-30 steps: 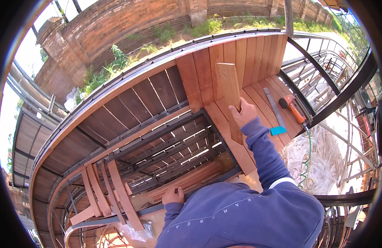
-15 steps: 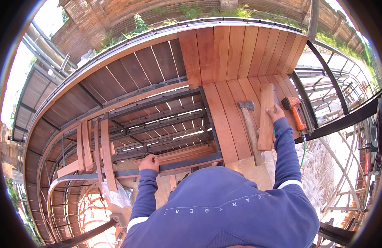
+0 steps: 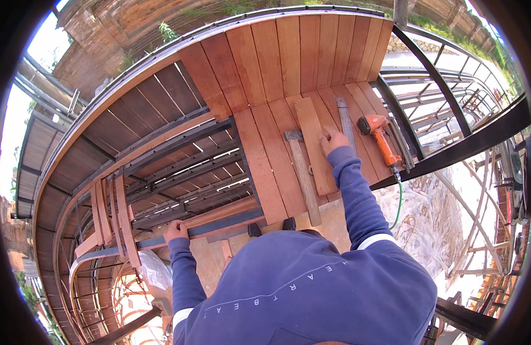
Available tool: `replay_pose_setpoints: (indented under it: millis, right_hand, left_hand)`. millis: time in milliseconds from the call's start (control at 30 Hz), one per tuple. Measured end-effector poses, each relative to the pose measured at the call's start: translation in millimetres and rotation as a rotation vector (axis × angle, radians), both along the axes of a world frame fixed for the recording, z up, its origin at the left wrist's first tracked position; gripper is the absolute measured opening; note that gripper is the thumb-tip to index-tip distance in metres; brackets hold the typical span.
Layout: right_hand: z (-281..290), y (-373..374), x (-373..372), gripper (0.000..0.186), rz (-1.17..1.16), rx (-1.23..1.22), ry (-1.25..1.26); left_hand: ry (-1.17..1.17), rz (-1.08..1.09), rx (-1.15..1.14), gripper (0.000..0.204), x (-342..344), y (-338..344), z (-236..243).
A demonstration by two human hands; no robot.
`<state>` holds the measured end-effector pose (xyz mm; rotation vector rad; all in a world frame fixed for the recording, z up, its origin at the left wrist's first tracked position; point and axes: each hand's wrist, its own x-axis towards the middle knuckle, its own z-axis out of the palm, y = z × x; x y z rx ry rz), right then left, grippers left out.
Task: The person uses an axe to shave a wooden board, checks its fit against a wall, and secures it using a nail gun.
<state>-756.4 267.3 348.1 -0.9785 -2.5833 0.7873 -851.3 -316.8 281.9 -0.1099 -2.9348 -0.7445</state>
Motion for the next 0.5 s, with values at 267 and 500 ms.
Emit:
replay_pose_setpoints:
  millis: [267,500]
  right_hand:
    - [-12.2,23.6,69.1,0.054,-0.259,0.245,-0.320]
    - [-29.4,61.4,71.9,0.043,-0.210,-0.084,0.035]
  left_hand:
    - [-0.045,0.070,-0.129,0.018,-9.4,0.3,-11.0]
    - [-0.138,0.127,0.134,0.014,-16.3,3.8,-4.2]
